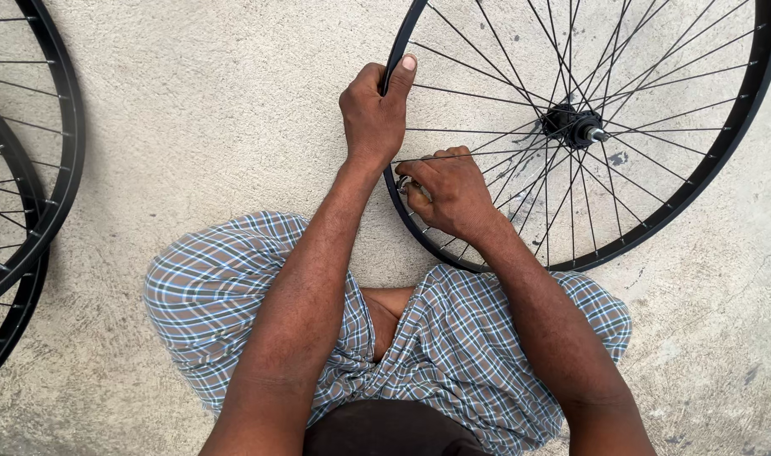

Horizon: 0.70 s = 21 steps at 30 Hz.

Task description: The person sits on the floor and uses a spoke wrench to adjust the tension of the spokes on a bicycle wheel. They rotate the wheel and tighten individual spokes in sequence to true the wheel.

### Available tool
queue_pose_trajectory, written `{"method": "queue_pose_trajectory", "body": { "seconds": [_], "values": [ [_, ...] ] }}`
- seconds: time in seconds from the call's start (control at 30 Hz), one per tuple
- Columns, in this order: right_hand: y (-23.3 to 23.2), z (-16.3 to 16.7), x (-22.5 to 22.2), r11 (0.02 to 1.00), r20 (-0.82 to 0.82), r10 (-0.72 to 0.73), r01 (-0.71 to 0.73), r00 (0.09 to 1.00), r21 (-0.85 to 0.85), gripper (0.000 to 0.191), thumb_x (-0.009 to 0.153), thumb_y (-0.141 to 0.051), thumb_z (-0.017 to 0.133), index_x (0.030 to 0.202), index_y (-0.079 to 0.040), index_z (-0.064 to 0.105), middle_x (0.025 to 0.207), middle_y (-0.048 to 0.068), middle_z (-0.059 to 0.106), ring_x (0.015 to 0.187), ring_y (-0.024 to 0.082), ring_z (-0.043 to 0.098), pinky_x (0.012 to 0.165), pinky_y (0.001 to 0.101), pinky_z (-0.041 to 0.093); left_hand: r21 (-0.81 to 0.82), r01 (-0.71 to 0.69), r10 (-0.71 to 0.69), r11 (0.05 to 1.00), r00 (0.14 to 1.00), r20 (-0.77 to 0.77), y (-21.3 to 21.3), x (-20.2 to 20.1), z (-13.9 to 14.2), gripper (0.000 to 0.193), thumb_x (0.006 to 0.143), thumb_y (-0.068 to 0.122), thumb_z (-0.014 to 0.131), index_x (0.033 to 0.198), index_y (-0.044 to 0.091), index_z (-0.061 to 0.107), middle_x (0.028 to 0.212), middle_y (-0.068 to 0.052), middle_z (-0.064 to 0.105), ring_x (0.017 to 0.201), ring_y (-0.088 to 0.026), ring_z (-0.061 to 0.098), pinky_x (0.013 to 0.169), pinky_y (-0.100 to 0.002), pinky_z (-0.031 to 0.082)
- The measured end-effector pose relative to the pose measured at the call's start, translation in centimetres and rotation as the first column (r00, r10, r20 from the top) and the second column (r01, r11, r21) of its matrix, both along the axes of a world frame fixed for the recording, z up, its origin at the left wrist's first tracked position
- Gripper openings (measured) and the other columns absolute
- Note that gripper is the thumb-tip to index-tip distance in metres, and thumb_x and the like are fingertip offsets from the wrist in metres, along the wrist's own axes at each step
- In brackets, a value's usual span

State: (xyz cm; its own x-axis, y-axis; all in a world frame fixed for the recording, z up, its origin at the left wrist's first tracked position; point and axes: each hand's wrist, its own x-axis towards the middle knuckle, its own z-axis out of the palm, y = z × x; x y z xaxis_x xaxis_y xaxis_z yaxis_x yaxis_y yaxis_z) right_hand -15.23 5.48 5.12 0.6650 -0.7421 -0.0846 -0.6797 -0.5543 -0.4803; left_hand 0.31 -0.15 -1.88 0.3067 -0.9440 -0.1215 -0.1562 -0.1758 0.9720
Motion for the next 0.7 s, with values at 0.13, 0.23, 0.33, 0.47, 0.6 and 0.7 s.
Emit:
{"method": "queue_pose_trajectory", "body": {
  "seconds": [0.13, 0.23, 0.33, 0.47, 0.6, 0.7],
  "values": [
    [-0.12, 0.06, -0.09, 1.0, 0.005, 0.013, -0.013, 1.0, 0.013, 0.032, 0.085, -0.01, 0.071, 0.117, -0.01, 0.072, 0.074, 0.001, 0.07, 0.07, 0.014, 0.066, 0.089, 0.0406, 0.047, -0.009, 0.008, -0.008, 1.0, 1.0, -0.001, -0.01, -0.07, -0.04, 0.051, 0.102, 0.059, 0.058, 0.071, 0.018, 0.053, 0.055, 0.008, 0.043, 0.047, -0.002, 0.041, 0.037, -0.023, 0.031],
    [-0.07, 0.07, -0.01, 1.0, 0.018, 0.013, -0.013, 1.0, 0.003, 0.031, 0.084, -0.012, 0.072, 0.115, -0.009, 0.071, 0.073, 0.002, 0.069, 0.071, 0.015, 0.066, 0.087, 0.0418, 0.047, -0.012, 0.009, -0.009, 1.0, 1.0, 0.002, -0.02, -0.13, -0.12, 0.051, 0.102, 0.058, 0.058, 0.071, 0.018, 0.053, 0.055, 0.008, 0.043, 0.047, -0.001, 0.041, 0.037, -0.023, 0.031],
    [0.21, -0.02, 0.19, 1.0, -0.005, -0.001, 0.001, 1.0, -0.026, 0.031, 0.085, -0.007, 0.069, 0.116, -0.01, 0.071, 0.074, 0.003, 0.069, 0.072, 0.016, 0.066, 0.086, 0.042, 0.047, -0.004, 0.008, -0.008, 1.0, 1.0, -0.002, -0.02, -0.14, -0.24, 0.052, 0.102, 0.059, 0.058, 0.07, 0.018, 0.052, 0.055, 0.008, 0.042, 0.047, -0.002, 0.041, 0.037, -0.024, 0.031],
    [0.41, -0.26, 0.1, 1.0, -0.04, -0.014, 0.013, 0.999, -0.02, 0.036, 0.083, 0.0, 0.064, 0.117, -0.01, 0.071, 0.075, 0.003, 0.069, 0.07, 0.017, 0.064, 0.083, 0.0418, 0.047, -0.01, 0.008, -0.008, 1.0, 1.0, -0.006, 0.0, -0.04, -0.4, 0.051, 0.102, 0.059, 0.057, 0.071, 0.018, 0.052, 0.055, 0.008, 0.042, 0.047, -0.001, 0.041, 0.036, -0.023, 0.032],
    [0.28, -0.48, -0.31, 0.999, 0.065, 0.027, -0.026, 0.998, -0.024, 0.047, 0.071, 0.002, 0.062, 0.117, -0.007, 0.068, 0.08, 0.005, 0.071, 0.077, 0.017, 0.068, 0.093, 0.0452, 0.048, -0.019, 0.01, -0.01, 1.0, 1.0, 0.018, -0.03, 0.01, -0.47, 0.052, 0.103, 0.058, 0.057, 0.069, 0.018, 0.053, 0.055, 0.008, 0.043, 0.047, -0.002, 0.041, 0.037, -0.024, 0.031],
    [0.79, -0.1, -0.4, 0.998, -0.099, -0.045, 0.05, 0.994, 0.046, 0.034, 0.086, 0.007, 0.059, 0.114, -0.009, 0.068, 0.085, 0.005, 0.072, 0.085, 0.019, 0.068, 0.102, 0.0471, 0.047, -0.02, 0.025, -0.024, 0.999, 0.998, 0.052, 0.07, 0.05, -0.37, 0.052, 0.102, 0.057, 0.057, 0.07, 0.017, 0.051, 0.055, 0.007, 0.042, 0.047, -0.003, 0.041, 0.037, -0.024, 0.031]
  ]
}}
